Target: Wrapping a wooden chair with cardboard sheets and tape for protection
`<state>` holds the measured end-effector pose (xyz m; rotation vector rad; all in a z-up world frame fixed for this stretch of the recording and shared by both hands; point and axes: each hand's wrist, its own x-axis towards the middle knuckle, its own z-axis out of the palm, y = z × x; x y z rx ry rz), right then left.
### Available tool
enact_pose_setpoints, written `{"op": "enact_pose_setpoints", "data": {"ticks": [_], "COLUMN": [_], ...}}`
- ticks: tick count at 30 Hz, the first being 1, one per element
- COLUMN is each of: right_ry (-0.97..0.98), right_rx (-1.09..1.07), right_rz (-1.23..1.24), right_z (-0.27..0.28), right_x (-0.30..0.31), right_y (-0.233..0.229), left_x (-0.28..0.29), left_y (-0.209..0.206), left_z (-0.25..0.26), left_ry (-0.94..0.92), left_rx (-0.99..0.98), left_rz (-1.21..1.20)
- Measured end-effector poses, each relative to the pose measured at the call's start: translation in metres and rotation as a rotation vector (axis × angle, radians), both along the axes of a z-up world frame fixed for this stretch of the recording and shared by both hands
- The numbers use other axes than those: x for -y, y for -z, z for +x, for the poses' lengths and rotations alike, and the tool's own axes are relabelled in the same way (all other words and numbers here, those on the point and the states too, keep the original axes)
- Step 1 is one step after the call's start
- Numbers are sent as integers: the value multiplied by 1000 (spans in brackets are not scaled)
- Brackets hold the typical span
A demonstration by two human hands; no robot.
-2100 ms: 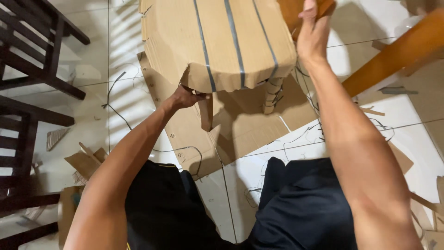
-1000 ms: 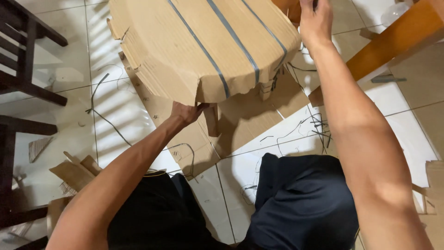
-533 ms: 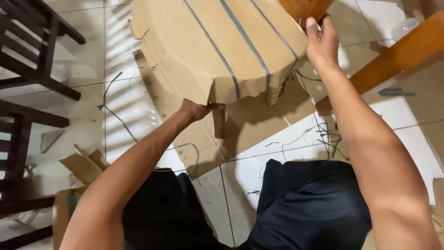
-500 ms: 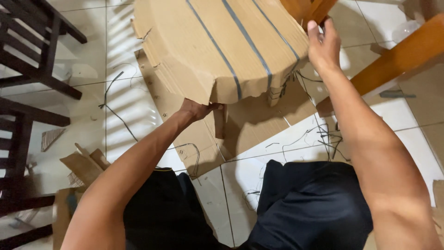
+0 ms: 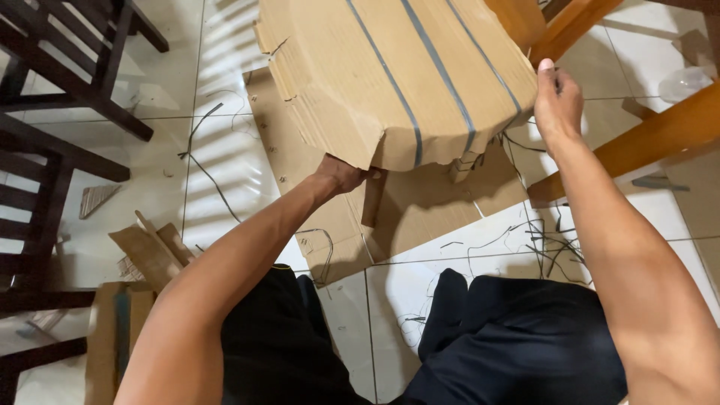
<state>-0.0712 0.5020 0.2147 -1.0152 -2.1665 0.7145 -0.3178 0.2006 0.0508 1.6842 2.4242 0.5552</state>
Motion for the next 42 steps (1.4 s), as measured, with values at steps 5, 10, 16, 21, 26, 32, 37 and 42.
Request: {"op": "enact_pose_setpoints", "data": {"ticks": [5,10,16,21,26,32,37,42], "right_ry": [44,40,66,16,11,-97,7,232], "right_rx": [12,14,28,10,-4,-231,-175,-20], "right_rz": [-18,27,-16,29,110,230,121,98], "right_z": [-2,-2,-2,2,3,-18,-35,-46], "right_x": [2,-1,11,4,-16,23,3,-7], "right_y": [-2,1,-8,-2,15,-13,18,30], "left_x": [0,-1,2,34,60,46,7,-7], "left_y": [4,10,13,11,-26,-153,-117,-92], "left_z": [-3,-6,-27,-91,-141,-48,-26,-36], "left_ry": [27,48,68,-267,-910,-558,-400,-321], "left_rx": [-8,-14,-51,-56,100,433,267,368], "left_rz": [-16,-29,-240,-330,823,756,618,769]}}
